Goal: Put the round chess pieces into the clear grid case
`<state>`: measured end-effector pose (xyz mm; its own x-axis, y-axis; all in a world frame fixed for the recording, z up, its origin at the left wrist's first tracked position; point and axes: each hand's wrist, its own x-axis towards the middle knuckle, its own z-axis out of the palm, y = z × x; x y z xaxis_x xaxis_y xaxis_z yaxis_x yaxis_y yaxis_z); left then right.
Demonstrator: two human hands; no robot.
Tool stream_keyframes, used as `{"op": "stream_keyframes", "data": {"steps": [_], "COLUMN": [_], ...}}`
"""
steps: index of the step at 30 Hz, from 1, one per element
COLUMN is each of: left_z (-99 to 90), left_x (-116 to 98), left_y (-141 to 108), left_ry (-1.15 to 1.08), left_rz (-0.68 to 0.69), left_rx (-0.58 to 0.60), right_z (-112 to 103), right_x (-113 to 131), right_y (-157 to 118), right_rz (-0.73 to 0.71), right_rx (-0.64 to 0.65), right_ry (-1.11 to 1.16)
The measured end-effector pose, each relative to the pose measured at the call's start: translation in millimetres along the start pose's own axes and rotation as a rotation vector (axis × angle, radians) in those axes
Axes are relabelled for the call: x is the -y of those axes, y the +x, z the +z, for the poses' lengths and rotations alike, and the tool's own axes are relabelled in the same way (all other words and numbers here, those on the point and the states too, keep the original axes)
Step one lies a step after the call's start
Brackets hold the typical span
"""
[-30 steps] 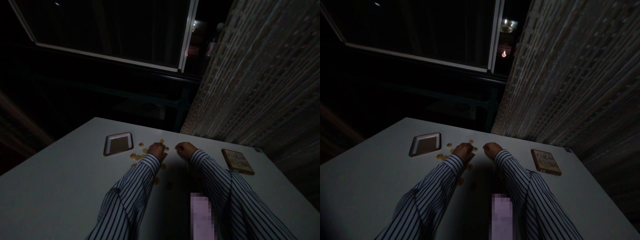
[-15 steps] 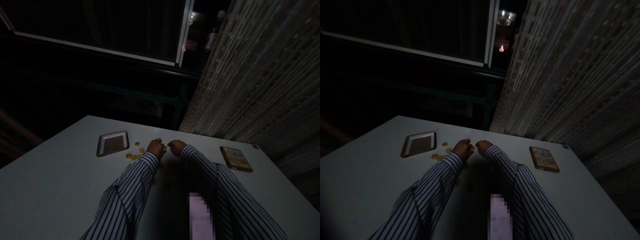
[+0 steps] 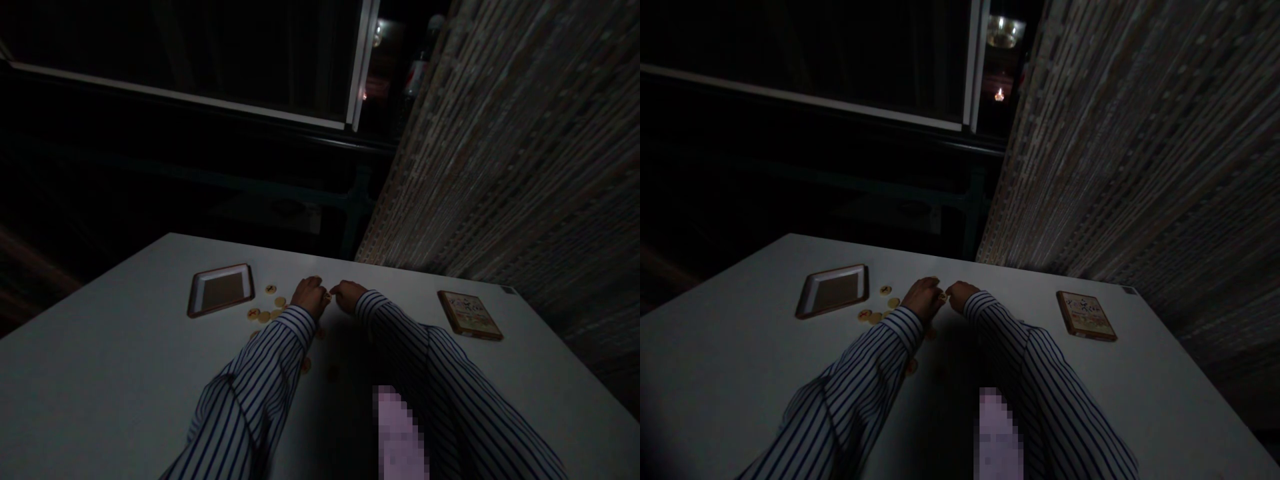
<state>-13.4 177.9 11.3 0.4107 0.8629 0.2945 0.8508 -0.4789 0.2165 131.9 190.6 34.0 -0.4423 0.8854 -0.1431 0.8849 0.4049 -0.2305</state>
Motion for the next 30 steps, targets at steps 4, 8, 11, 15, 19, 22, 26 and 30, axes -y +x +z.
{"op": "stream_keyframes", "data": {"steps": [4,8,11,15,19,22,26,30], "left_z": [-5.4,-11.7,-17.7,-28.5,-36.2,-38.0,-38.4,-39.3], "left_x": [-2.7,-4.9,-6.9,-11.0,-16.0,-20.5,-28.3,-38.1], "left_y": [-0.8,-1.9,-3.6,-6.4,-9.1,-10.8,-12.8,-14.3], "left_ry": [-0.011,-0.020,-0.023,-0.038,-0.079,-0.105,-0.159,-0.231], "left_rz": [-0.005,-0.013,-0.017,-0.020,-0.029,-0.025,0.001,0.013], "left_rx": [-0.005,-0.009,-0.016,-0.012,-0.023,-0.049,-0.075,-0.091], "right_z": [-3.4,-9.8,-14.8,-20.2,-24.3,-27.3,-32.1,-37.5], "right_x": [0.8,0.9,1.0,0.7,-0.4,-1.7,-4.0,-6.6], "right_y": [-3.4,-8.2,-12.1,-17.3,-24.0,-31.1,-43.5,-57.0], "right_rz": [-0.018,-0.034,-0.055,-0.075,-0.078,-0.092,-0.098,-0.096], "right_rx": [-0.002,-0.026,-0.041,-0.065,-0.119,-0.151,-0.173,-0.209], "right_ry": [0.021,0.041,0.055,0.086,0.119,0.134,0.157,0.178]}}
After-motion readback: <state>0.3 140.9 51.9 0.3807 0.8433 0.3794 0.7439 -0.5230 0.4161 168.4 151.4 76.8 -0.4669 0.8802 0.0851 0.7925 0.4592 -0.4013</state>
